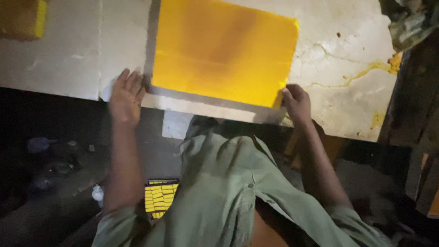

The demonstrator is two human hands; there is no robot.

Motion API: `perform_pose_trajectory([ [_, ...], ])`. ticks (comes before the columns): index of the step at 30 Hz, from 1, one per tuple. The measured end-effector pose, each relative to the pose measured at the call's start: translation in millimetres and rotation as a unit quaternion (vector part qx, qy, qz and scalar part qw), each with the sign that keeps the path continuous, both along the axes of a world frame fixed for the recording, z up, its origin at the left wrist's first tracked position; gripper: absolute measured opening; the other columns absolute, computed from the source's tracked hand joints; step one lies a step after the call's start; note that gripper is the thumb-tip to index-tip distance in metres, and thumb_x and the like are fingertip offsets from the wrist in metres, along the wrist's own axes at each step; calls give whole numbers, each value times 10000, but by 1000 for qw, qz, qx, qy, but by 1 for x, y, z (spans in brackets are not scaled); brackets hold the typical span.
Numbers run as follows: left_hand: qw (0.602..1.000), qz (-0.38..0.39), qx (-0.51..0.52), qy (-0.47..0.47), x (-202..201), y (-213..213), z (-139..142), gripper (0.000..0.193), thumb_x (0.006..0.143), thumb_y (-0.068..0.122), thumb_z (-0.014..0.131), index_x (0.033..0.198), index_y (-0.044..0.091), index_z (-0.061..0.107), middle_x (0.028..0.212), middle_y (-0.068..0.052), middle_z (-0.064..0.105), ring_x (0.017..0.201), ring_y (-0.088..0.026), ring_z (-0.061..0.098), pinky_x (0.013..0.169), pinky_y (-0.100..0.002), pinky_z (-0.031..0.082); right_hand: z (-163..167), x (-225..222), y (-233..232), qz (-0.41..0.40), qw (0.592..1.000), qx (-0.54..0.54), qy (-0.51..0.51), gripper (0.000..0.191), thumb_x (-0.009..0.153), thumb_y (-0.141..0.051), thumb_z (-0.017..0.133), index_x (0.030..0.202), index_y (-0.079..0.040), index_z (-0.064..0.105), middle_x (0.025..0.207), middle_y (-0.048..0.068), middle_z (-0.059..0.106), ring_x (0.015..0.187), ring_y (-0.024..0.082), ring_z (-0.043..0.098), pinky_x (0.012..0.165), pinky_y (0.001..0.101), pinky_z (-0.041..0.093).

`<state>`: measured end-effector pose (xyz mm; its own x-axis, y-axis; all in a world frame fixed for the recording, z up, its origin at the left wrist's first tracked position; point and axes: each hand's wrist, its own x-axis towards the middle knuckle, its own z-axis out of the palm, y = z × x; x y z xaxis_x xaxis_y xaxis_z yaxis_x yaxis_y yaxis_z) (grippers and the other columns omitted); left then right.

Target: The person cuts yellow foam sheets into narrow strips with a long knife on a tiled worktable, holding each sheet steady with one hand while slicing. They lift a metal tray holding a foam sheet, set it down, and move cut strips aside as they work through several sheets.

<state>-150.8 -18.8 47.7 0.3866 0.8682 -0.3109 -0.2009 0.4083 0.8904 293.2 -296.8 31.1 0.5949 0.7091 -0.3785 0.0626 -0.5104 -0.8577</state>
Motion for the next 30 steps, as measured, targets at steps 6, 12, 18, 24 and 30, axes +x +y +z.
perform_pose_trajectory([
  [6,872,-3,-247,-422,1,11,-63,738,1062,559,415,1611,66,462,1689,-137,444,1505,-267,455,1125,-425,451,-17,13,17,-18,994,-110,-8,399,1093,-340,572,1137,31,710,853,81,683,693,128,595,625,303,480],
  [12,691,-80,-471,-542,179,-62,-103,574,1060,503,583,1454,92,519,1370,-80,625,1241,-263,620,1078,-438,539,-11,27,31,-58,982,-181,22,602,1125,-518,460,1139,43,678,796,109,644,655,178,578,599,352,464],
  [18,769,-309,-294,-477,172,-47,-19,945,991,746,482,1670,125,266,1642,-178,351,1499,-397,421,1237,-596,370,51,39,22,-8,937,140,320,591,1153,-528,504,1142,46,646,889,147,638,778,249,613,735,403,494],
  [24,893,-371,-18,-252,189,27,21,916,988,761,458,1660,230,132,1706,-86,348,1569,-341,390,1297,-566,335,90,17,73,-109,912,224,326,331,1063,-370,591,1222,-82,628,1103,85,662,1003,223,666,892,408,549],
  [30,828,34,376,414,113,86,-8,755,1054,473,548,1630,40,324,1661,-179,394,1549,-326,390,1299,-435,336,20,-15,-25,93,990,-42,93,270,997,-262,627,1142,-36,656,962,52,687,847,174,621,734,332,517],
])
